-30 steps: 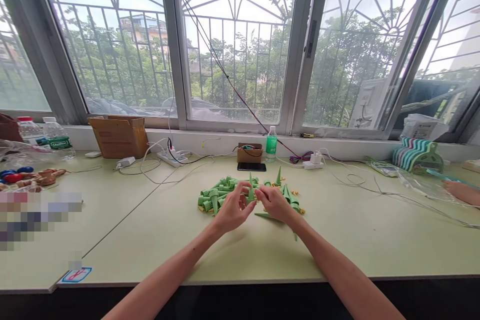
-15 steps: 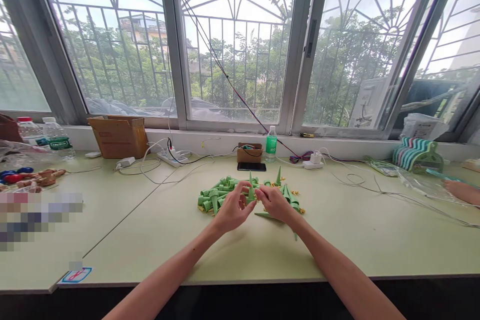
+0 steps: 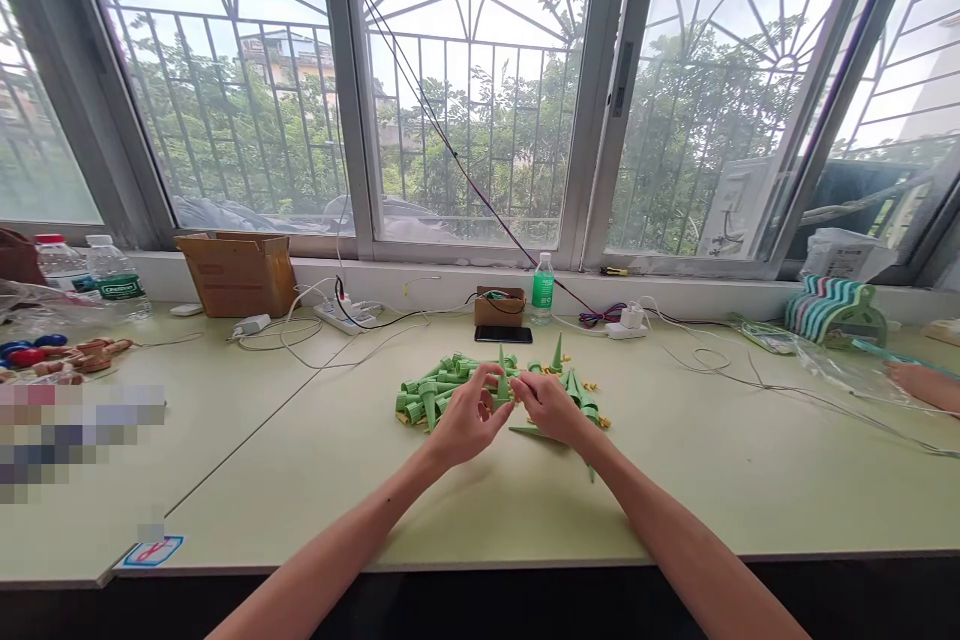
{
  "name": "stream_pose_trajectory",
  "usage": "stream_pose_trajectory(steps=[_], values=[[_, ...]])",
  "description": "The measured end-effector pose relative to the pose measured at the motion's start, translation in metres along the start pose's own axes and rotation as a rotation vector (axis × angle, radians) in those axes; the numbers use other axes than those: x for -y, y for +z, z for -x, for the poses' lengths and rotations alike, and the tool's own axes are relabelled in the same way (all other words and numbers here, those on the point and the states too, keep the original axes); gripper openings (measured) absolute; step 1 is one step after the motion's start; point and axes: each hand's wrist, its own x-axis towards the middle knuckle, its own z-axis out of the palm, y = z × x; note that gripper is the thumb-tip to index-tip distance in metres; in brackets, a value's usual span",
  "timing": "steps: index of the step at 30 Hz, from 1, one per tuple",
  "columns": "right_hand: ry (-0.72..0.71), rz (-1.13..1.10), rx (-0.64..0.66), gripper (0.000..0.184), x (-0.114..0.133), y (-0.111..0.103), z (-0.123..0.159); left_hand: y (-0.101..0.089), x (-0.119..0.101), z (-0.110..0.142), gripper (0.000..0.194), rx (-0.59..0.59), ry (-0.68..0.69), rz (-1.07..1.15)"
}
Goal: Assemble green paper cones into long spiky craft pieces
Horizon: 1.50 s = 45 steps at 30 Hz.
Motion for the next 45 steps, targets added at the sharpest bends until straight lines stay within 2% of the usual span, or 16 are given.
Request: stream_pose_trajectory(steps=[45], values=[[-0.009,0.01,-0.001,0.04,0.0012,-0.0005,0.0006,-0.0002,-0.0033,-0.001,0.036,-0.004,0.01,0.009]])
